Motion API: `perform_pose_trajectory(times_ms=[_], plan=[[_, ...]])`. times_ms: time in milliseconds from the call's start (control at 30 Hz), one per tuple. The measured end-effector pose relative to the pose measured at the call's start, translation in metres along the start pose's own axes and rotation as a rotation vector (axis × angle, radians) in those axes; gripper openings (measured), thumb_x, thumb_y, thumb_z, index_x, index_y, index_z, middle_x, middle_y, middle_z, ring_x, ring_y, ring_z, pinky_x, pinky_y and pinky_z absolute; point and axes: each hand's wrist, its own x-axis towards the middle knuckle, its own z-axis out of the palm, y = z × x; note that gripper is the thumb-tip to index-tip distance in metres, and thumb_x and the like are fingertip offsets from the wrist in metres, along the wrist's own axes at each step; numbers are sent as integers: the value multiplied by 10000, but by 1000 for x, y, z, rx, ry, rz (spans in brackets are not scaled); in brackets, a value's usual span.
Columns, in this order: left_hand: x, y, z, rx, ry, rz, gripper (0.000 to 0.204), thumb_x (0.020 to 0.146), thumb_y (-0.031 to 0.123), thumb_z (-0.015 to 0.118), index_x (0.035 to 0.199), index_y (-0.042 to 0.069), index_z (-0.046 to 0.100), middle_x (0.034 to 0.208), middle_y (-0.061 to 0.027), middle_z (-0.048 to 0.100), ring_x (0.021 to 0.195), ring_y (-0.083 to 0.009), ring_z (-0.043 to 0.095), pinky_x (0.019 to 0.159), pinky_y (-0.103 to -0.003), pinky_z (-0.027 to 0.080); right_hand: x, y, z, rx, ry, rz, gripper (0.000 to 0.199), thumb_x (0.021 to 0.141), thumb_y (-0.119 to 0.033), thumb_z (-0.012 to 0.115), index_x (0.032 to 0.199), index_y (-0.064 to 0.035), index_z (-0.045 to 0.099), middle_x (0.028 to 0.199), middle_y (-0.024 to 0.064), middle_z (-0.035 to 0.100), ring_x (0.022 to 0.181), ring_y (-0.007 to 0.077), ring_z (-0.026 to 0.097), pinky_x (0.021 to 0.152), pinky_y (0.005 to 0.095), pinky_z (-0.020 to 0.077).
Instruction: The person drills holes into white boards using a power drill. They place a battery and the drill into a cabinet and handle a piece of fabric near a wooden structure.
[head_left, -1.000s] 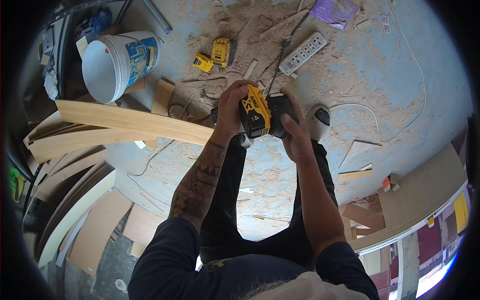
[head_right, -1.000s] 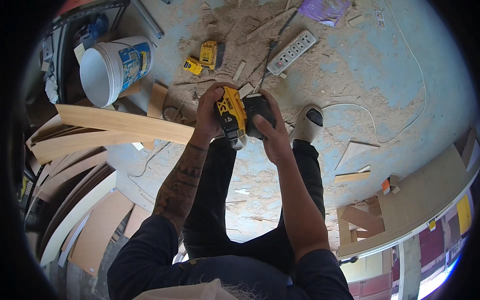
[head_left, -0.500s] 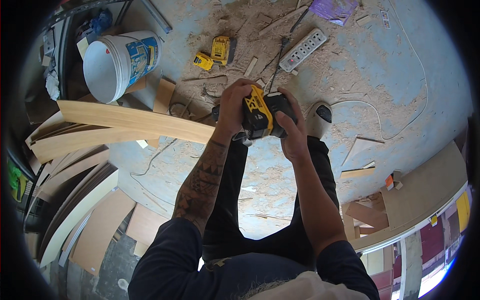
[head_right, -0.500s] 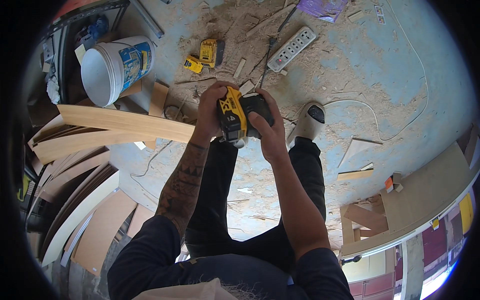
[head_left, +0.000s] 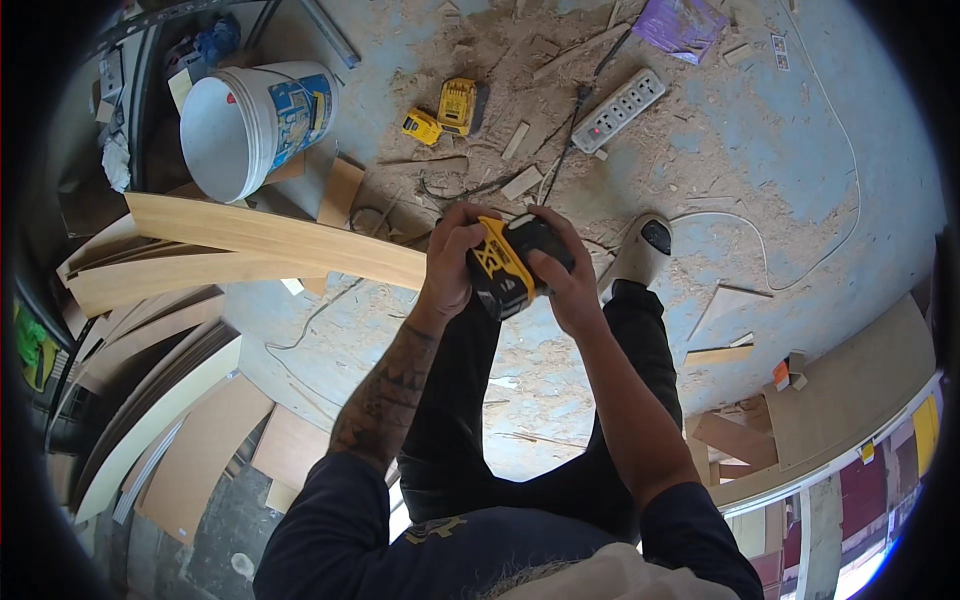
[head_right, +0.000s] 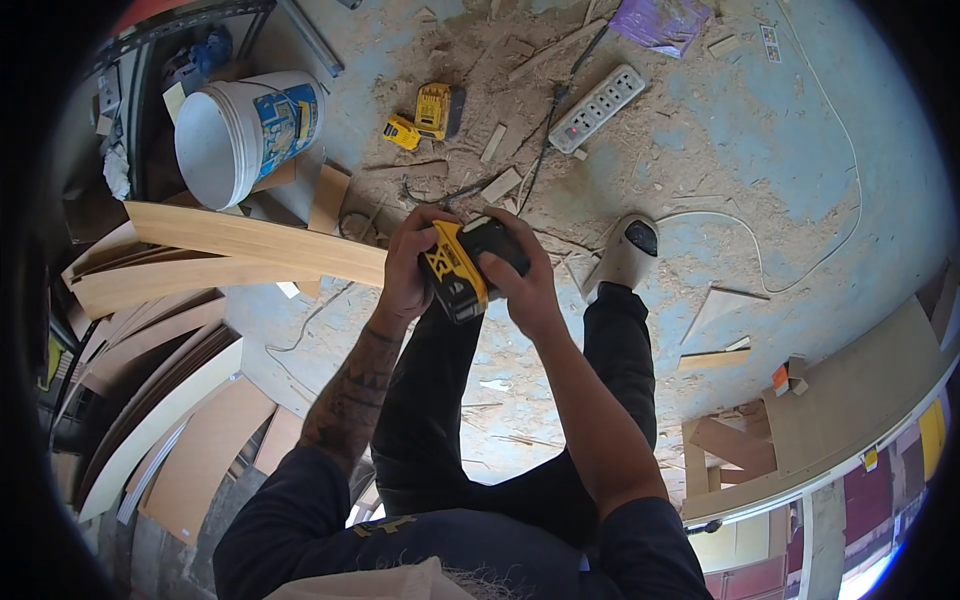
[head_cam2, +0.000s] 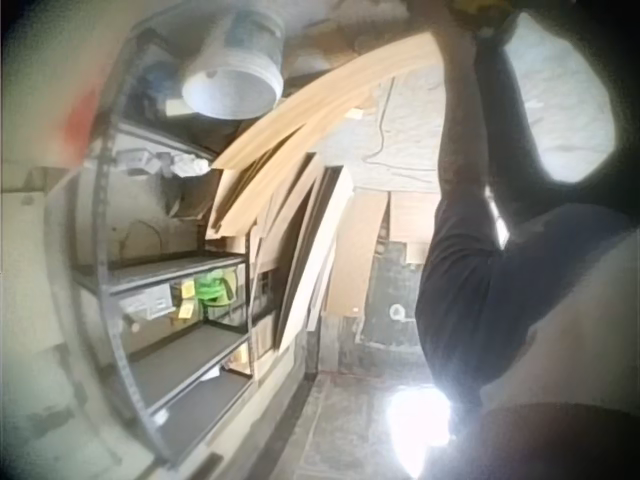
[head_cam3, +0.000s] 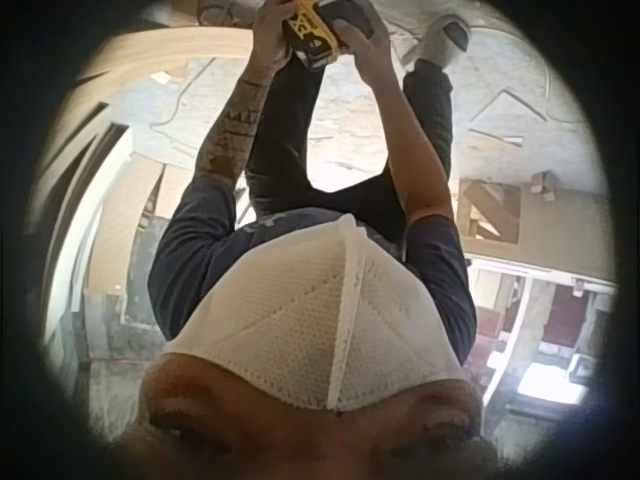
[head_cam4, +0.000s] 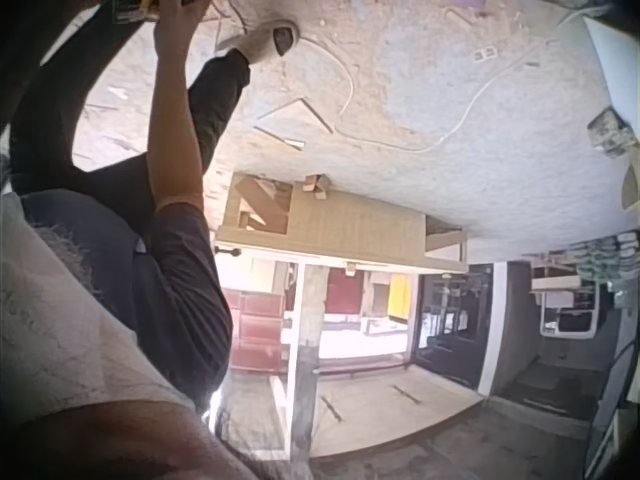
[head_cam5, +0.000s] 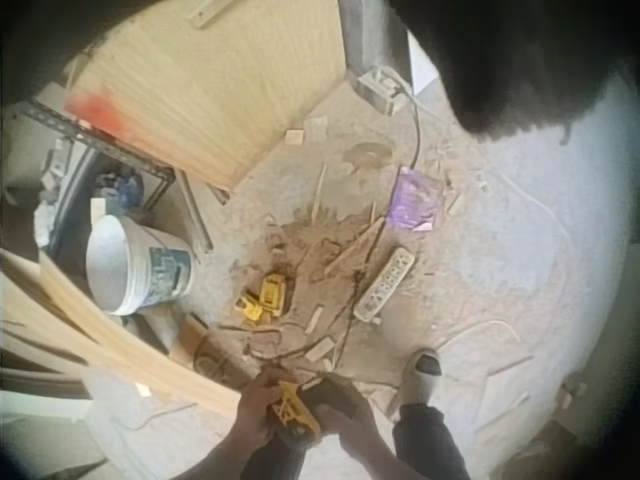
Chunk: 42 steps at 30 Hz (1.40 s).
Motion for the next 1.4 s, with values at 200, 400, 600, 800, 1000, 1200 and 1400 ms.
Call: perform_pose_trajectory(times_ms=[200, 400, 600, 800, 1000, 1200, 1400], plan=[[74, -33, -81, 566, -129, 286, 249, 947, 215, 578, 1082, 22, 660, 946, -105, 661, 848, -169, 671, 784, -309, 560, 16, 44, 14, -677, 412, 189, 822, 991, -431, 673, 1586, 5, 311, 1452, 335, 439, 1340, 443, 496, 1141, 456, 402], [180, -24, -44, 1403, -132, 281, 286, 897, 344, 662, 933, 70, 736, 983, -184, 698, 905, -364, 700, 826, -419, 568, 14, 20, -8, -714, 345, 270, 816, 1026, -546, 586, 1592, -17, 331, 1554, 331, 328, 1459, 446, 352, 1200, 474, 306], [237, -32, -36, 1841, -146, 424, 389, 880, 433, 709, 1042, 85, 767, 1092, -180, 692, 1057, -395, 665, 909, -484, 556, 14, 24, -6, -525, 143, 254, 631, 1030, -450, 612, 1440, 23, 527, 1339, 298, 589, 1285, 380, 569, 1091, 443, 437], [252, -66, 18, 2145, -37, 658, 299, 903, 357, 693, 1039, 92, 727, 1041, -148, 713, 1091, -368, 663, 897, -522, 547, 3, 5, -21, -462, 97, 284, 615, 1053, -414, 593, 1474, 20, 481, 1245, 252, 665, 1152, 315, 663, 985, 392, 510], [299, -105, 52, 1678, 107, 411, 305, 941, 345, 680, 1048, 60, 688, 1012, -186, 738, 987, -420, 702, 852, -559, 539, 4, -5, -16, -538, 2, 300, 604, 1071, -426, 568, 1477, 13, 484, 1332, 267, 637, 1286, 373, 605, 1051, 449, 471], [303, -114, 39, 1395, 145, 513, 273, 930, 279, 694, 1016, 25, 640, 1012, -227, 705, 956, -450, 676, 853, -529, 531, 3, -18, -20, -497, -45, 379, 616, 1063, -435, 569, 1479, 11, 487, 1330, 264, 630, 1305, 392, 589, 1067, 461, 463], [244, -127, 67, 1421, -54, 603, 193, 917, 200, 706, 992, 41, 627, 987, -192, 669, 929, -423, 662, 807, -537, 531, 0, -19, -32, -685, -148, 326, 605, 1060, -424, 559, 1456, 28, 495, 1324, 290, 626, 1278, 382, 605, 1068, 449, 460]])
